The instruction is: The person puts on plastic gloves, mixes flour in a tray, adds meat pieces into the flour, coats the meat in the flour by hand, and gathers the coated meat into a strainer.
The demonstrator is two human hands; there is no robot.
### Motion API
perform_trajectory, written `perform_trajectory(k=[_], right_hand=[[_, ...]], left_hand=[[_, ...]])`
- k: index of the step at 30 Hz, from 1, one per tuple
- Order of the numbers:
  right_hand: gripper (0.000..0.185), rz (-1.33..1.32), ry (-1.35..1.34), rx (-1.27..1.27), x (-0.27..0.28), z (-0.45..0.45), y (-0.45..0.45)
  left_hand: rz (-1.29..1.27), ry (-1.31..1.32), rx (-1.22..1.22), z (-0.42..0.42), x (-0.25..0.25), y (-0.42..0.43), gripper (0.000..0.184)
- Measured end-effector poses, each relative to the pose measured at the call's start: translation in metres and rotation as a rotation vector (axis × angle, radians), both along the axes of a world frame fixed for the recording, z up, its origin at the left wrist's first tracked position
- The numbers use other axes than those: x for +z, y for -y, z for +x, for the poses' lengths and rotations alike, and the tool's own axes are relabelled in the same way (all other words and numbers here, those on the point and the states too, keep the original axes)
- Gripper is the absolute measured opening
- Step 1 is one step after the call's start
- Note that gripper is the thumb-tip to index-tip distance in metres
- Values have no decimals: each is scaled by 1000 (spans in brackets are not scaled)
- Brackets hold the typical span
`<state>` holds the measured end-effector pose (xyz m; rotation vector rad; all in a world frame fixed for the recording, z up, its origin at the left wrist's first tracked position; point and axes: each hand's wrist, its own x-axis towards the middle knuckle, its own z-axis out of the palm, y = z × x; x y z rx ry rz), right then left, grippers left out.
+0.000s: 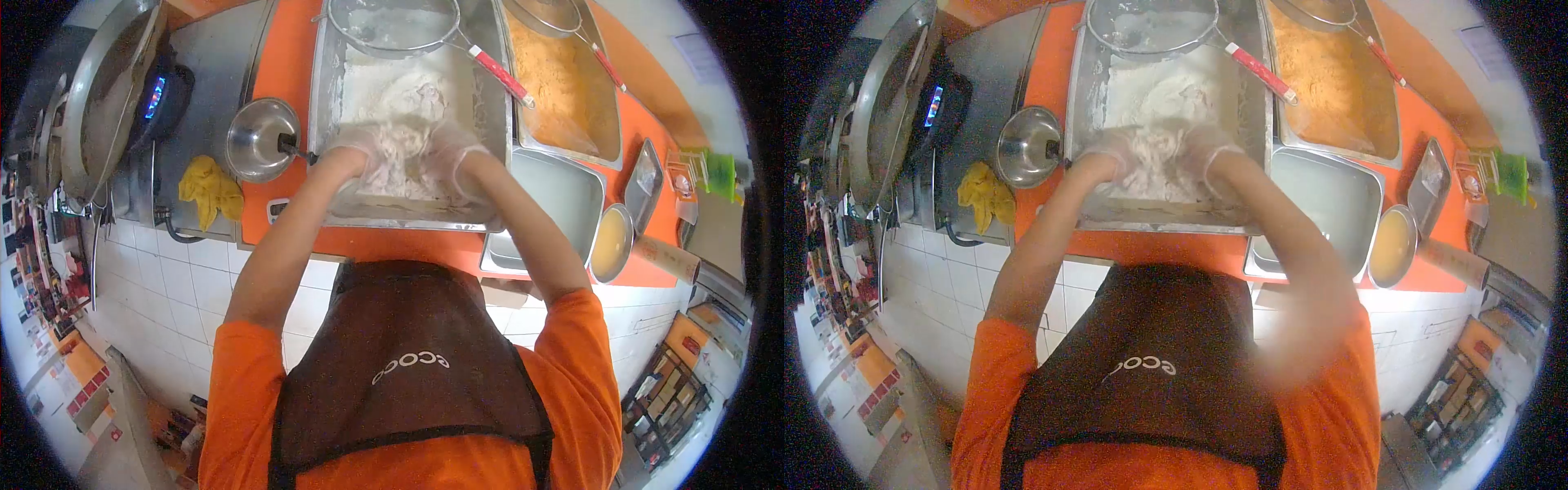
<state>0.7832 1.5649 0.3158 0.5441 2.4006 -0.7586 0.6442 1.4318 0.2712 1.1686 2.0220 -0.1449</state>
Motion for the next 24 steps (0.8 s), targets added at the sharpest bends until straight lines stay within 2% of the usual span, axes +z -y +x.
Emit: perform_trajectory(k=[1,4,6,8,10,11,13,15,17,20,22,24], right_hand=[[61,49,29,33,0,-5,-8],[48,-172,-16,-101,-16,-5,-32],[34,-8,-167,272,-31,-23,-61],[30,122,-234,284,-35,-37,-71],[34,217,-214,-72,-34,-52,-64],[36,229,-195,14,-37,-57,-54],[41,254,-158,190,-53,-60,-30],[39,406,-177,429,-73,-41,-3],[39,99,-727,258,-144,-18,11],[41,-104,-370,38,-62,8,29],[40,-32,-221,39,-33,7,30],[38,31,-88,78,-13,4,28]], left_hand=[[-5,-19,9,-4,3,-1,40],[52,-82,-14,1,5,3,36],[117,-111,-61,5,-4,3,34],[177,-120,-123,10,-24,5,32],[103,-89,39,12,-11,0,31],[65,-74,121,13,-3,-1,30],[-2,-108,107,12,19,-4,31],[-52,-127,82,13,23,-2,32],[-87,-132,44,12,11,4,34],[220,-172,-249,7,-23,17,35],[396,-187,-160,29,-41,30,33],[339,-109,-5,41,-45,28,37]])
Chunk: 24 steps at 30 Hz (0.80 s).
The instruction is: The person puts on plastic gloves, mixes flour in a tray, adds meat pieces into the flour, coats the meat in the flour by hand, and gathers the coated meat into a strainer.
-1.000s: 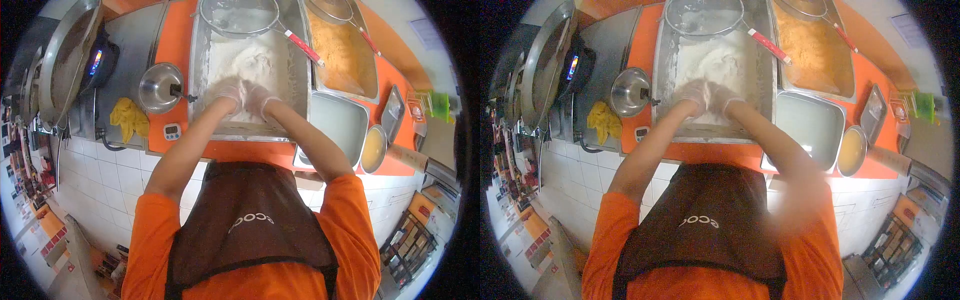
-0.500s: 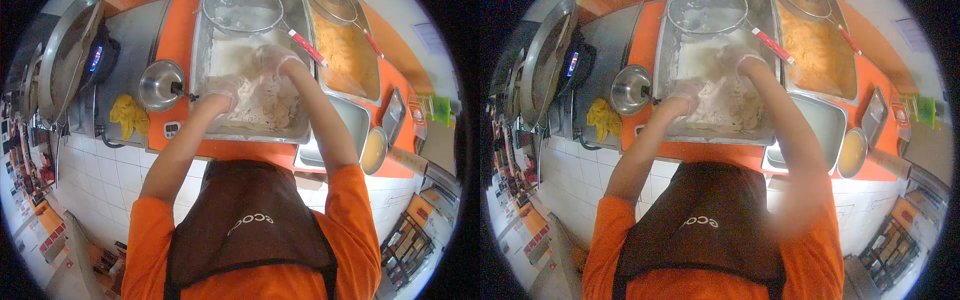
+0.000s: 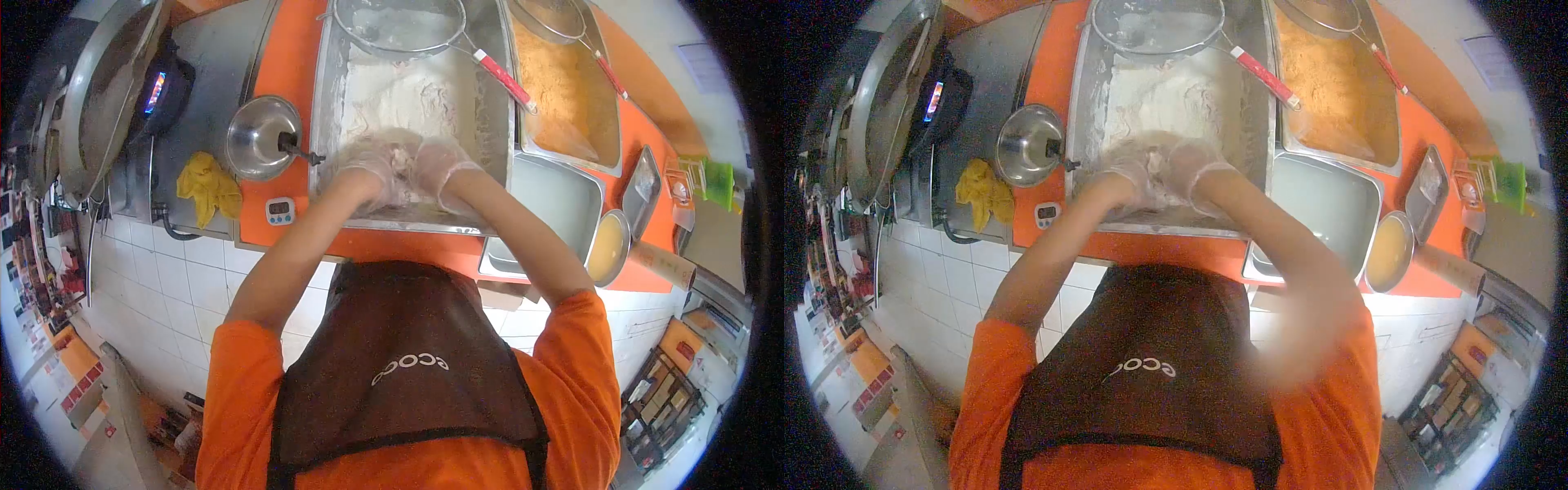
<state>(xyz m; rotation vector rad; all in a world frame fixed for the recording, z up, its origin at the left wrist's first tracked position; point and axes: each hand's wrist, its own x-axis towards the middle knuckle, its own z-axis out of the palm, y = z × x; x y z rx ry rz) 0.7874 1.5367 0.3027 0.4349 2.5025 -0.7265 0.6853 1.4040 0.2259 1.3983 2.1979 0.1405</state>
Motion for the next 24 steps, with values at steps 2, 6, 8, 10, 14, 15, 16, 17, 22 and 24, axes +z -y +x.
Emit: perform_trajectory(k=[2,6,8,10,14,15,16,17,22,24], right_hand=[[35,65,113,67,10,-8,-11],[29,100,-158,163,-19,-24,-62],[26,65,-172,108,-4,-29,-73],[27,133,-220,93,2,-44,-77],[39,382,-174,1,-60,-97,-102],[37,433,-167,-22,-76,-105,-101],[36,438,-186,-40,-83,-105,-94],[35,401,-245,-69,-90,-104,-86],[43,172,-175,238,-49,-64,-38],[45,119,-74,229,-24,-38,-33]], left_hand=[[-276,201,196,-1,28,-21,46],[-313,159,-33,-9,34,-34,42],[-258,206,-26,-12,65,-25,41],[-170,236,35,-11,83,-18,38],[61,140,-37,-19,48,-8,41],[-20,112,7,-19,50,-12,46],[-98,83,54,-18,53,-17,52],[-176,53,104,-19,55,-20,59],[-139,-70,166,-38,-7,-25,60],[-158,-98,132,-38,-13,-30,60]])
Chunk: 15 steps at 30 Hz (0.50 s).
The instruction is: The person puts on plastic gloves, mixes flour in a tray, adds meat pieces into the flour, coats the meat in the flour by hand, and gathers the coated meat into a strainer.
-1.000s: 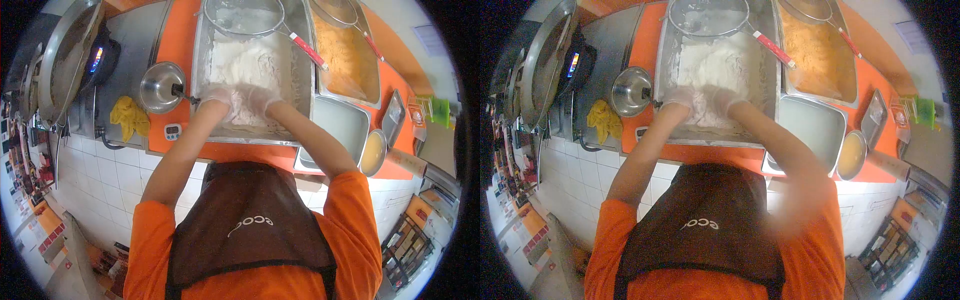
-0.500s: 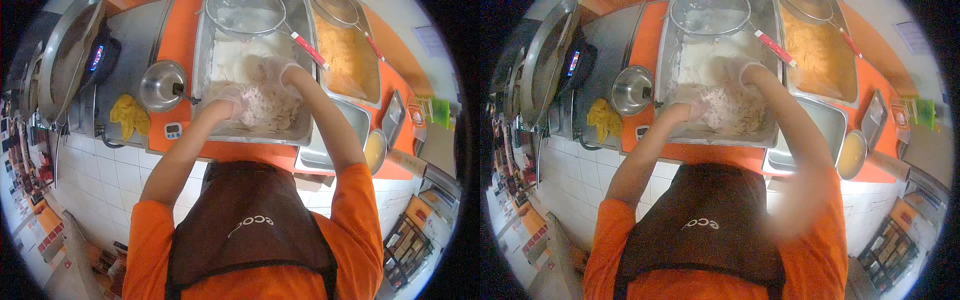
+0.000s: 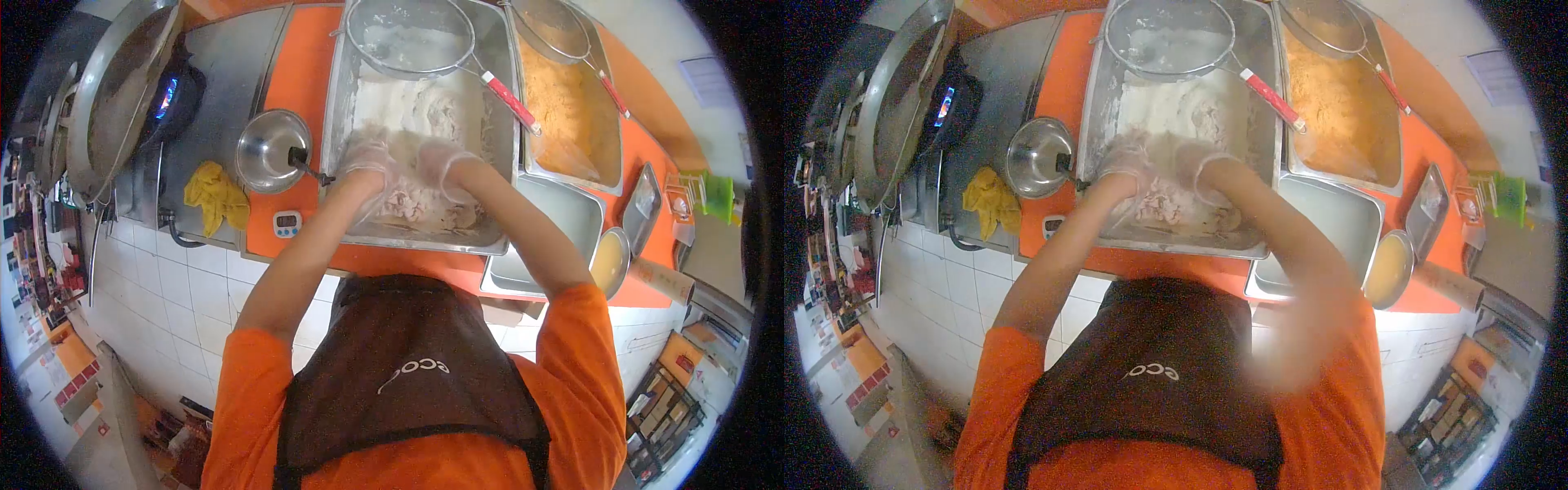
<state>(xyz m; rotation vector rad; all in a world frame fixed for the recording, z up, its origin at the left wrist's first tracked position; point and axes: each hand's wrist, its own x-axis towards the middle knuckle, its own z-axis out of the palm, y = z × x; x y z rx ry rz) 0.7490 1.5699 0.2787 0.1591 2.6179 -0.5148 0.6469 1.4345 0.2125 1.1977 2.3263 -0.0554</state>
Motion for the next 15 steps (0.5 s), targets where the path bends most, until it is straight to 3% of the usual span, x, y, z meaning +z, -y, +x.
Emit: perform_trajectory(k=[4,7,10,12,14,15], right_hand=[[47,184,56,-63,14,22,-31],[47,-109,-21,103,-20,32,-34],[50,-21,140,-12,-3,44,9],[53,21,37,-152,-18,66,29],[56,-36,-57,-264,-26,74,34],[58,-106,-57,-291,-21,71,30]], left_hand=[[-76,206,-49,7,8,-13,61],[-110,459,-102,22,-19,-8,59],[-134,703,-165,37,-54,1,56],[-148,693,-244,44,-33,3,52],[-162,500,-370,45,37,-1,45],[-117,489,-353,45,30,-1,44]])
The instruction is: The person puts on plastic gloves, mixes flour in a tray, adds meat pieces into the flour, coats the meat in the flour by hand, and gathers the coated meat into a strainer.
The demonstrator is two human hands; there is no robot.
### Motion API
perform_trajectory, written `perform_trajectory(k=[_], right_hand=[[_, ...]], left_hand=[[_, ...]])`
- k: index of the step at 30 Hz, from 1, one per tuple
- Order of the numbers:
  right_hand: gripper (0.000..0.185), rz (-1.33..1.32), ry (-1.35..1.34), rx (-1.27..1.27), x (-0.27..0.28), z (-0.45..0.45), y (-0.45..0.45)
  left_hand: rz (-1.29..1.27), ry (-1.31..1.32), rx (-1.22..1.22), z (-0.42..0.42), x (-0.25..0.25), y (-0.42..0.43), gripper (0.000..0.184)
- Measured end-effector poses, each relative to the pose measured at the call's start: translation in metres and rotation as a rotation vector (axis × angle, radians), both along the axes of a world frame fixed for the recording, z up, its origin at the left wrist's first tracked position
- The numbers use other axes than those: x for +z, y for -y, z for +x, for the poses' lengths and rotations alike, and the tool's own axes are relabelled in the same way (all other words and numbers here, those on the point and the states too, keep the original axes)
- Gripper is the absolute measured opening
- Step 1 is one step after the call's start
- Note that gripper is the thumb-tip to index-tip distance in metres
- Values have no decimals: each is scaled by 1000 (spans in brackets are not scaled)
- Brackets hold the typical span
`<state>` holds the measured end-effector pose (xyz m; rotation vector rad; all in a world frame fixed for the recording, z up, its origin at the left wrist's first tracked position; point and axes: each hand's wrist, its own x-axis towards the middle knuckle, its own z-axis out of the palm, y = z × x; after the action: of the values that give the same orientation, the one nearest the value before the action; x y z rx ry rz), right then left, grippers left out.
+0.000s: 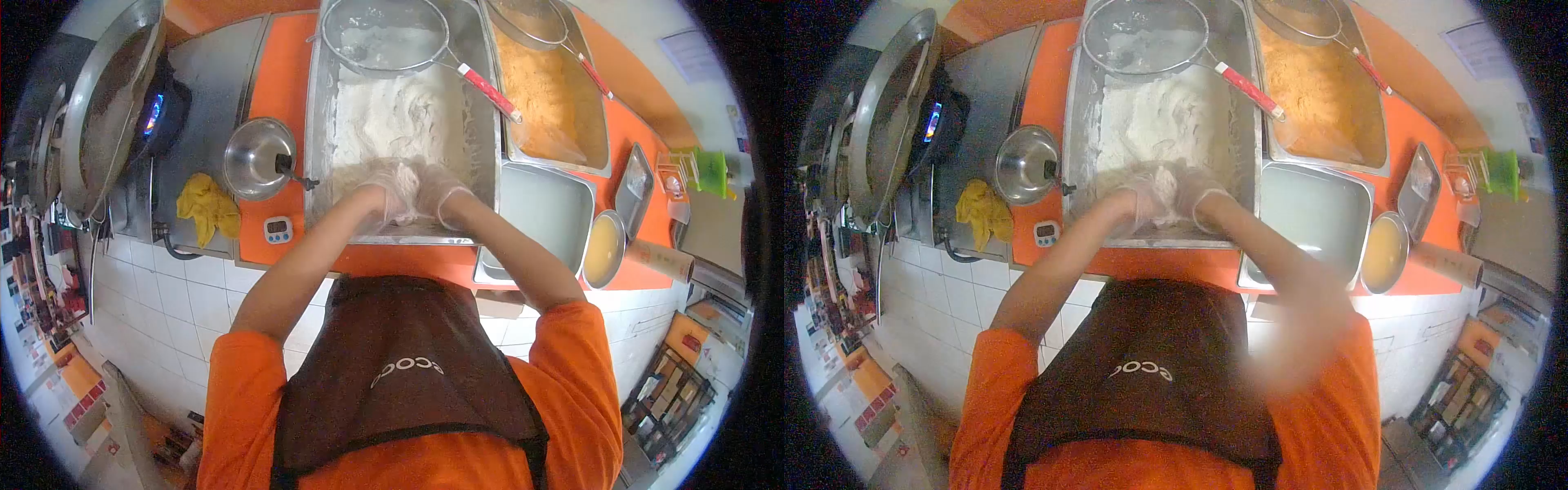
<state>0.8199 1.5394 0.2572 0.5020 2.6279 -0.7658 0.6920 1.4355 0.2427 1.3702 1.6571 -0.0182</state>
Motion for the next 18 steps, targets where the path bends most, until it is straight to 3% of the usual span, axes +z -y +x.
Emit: perform_trajectory(k=[2,4,8,12,18], right_hand=[[59,-71,49,-40,8,-5,-8],[58,-69,166,-64,19,-8,-18],[49,-115,52,-318,50,-9,-29],[46,-36,135,-264,71,-19,-37],[42,-219,-176,-324,59,-6,-46]], left_hand=[[80,-14,56,-2,-19,2,41],[61,-164,108,-7,5,2,41],[146,-179,549,-16,-6,16,43],[84,-157,590,-14,38,15,30],[14,-305,386,-37,5,19,34]])
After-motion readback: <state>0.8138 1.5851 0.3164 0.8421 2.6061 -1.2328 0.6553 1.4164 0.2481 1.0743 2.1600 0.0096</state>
